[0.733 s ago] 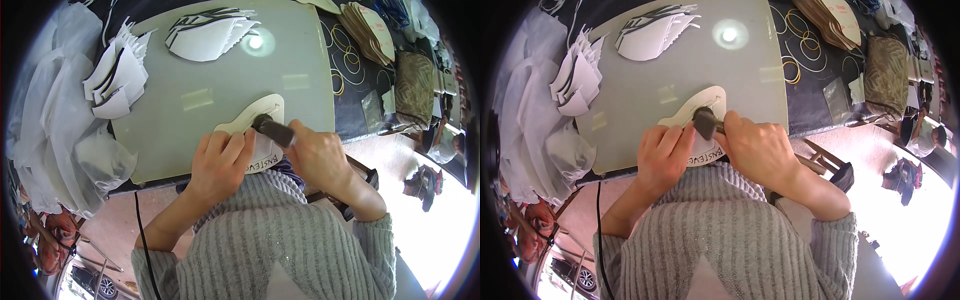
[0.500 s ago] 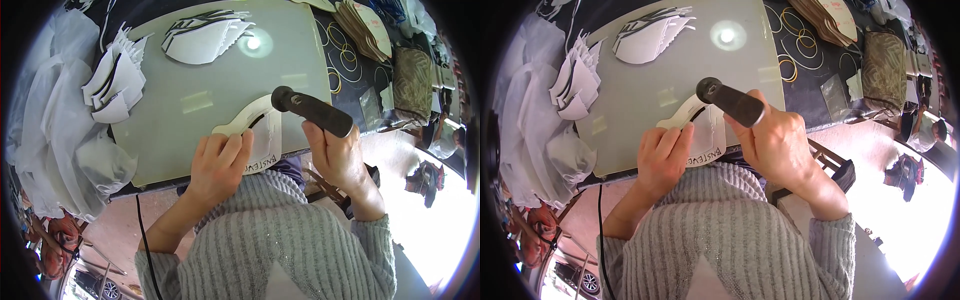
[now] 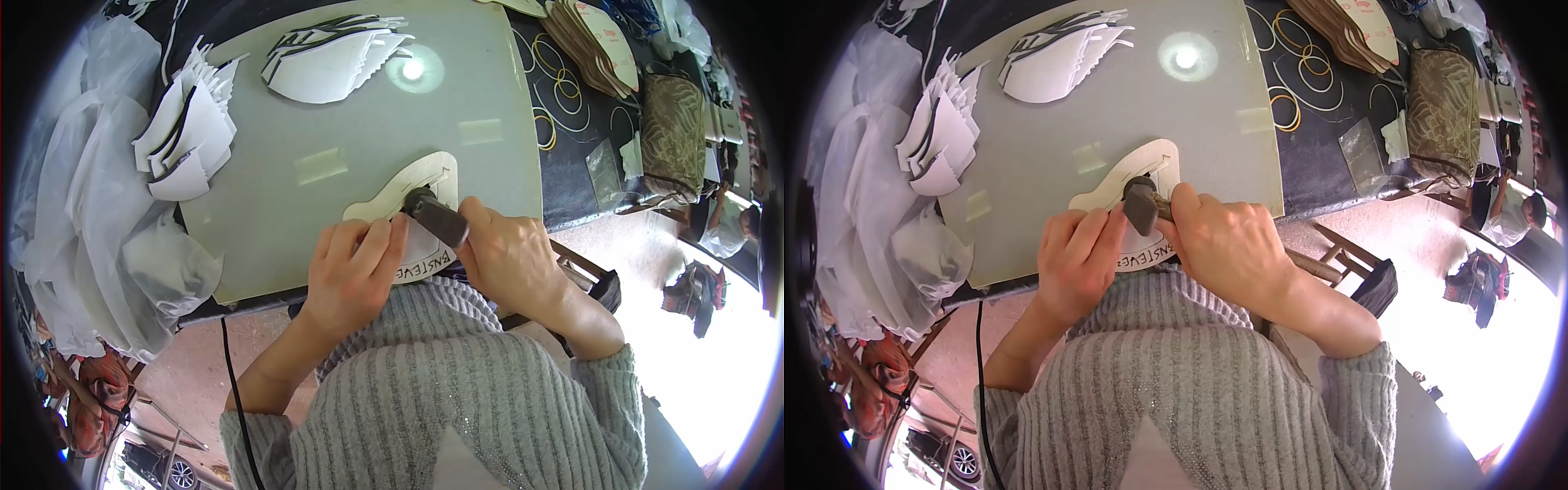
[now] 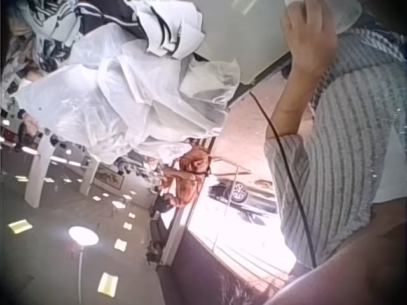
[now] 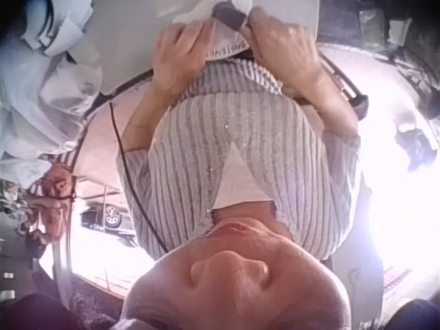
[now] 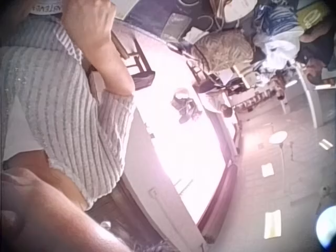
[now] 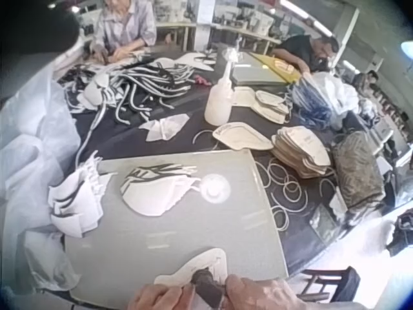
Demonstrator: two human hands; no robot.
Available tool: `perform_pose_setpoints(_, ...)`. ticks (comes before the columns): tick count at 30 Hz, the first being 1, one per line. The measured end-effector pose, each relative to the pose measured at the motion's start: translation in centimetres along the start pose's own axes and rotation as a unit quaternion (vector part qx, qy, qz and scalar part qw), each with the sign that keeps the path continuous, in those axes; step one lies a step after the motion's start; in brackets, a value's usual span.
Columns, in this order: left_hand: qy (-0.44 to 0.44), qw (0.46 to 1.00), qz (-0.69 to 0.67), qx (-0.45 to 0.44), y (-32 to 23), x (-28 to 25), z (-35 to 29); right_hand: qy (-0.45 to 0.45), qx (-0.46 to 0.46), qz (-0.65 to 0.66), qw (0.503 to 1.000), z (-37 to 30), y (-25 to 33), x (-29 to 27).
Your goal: Hammering and assembling shoe components at a factory workbench.
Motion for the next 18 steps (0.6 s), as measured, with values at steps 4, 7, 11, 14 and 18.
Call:
perform_pose_setpoints(4,-0.01,1.0,0.009,0.008,-0.2,0.0,0.0,-0.056,-0.021,0.038,0.997,-0.1,0.6,-2.4)
perform_pose_setpoints(7,-0.007,1.0,0.005,0.01,-0.2,-0.3,0.1,-0.049,-0.043,0.022,0.998,-0.3,1.2,-2.1)
perform_pose_setpoints(11,0.008,1.0,0.009,0.006,-0.1,-0.1,0.0,-0.03,-0.027,0.002,0.999,0.2,0.9,-1.8)
perform_pose_setpoints(14,0.001,1.0,0.0,-0.009,-0.2,-0.3,0.1,-0.096,-0.044,0.059,0.993,-0.3,1.1,-2.8)
perform_pose_setpoints(18,-0.002,0.996,-0.037,-0.079,1.5,-0.9,-0.3,-0.011,-0.004,0.009,1.0,0.6,-0.7,-1.5)
Point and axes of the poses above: each hand's wrist, its own z-axis towards the middle knuckle, its own x-axis out of the palm, y = z × x, the point moved 10 cm from there along z, towards the middle knuckle, and after that the axes turned 8 degrees about z, right-handed, at the moved point
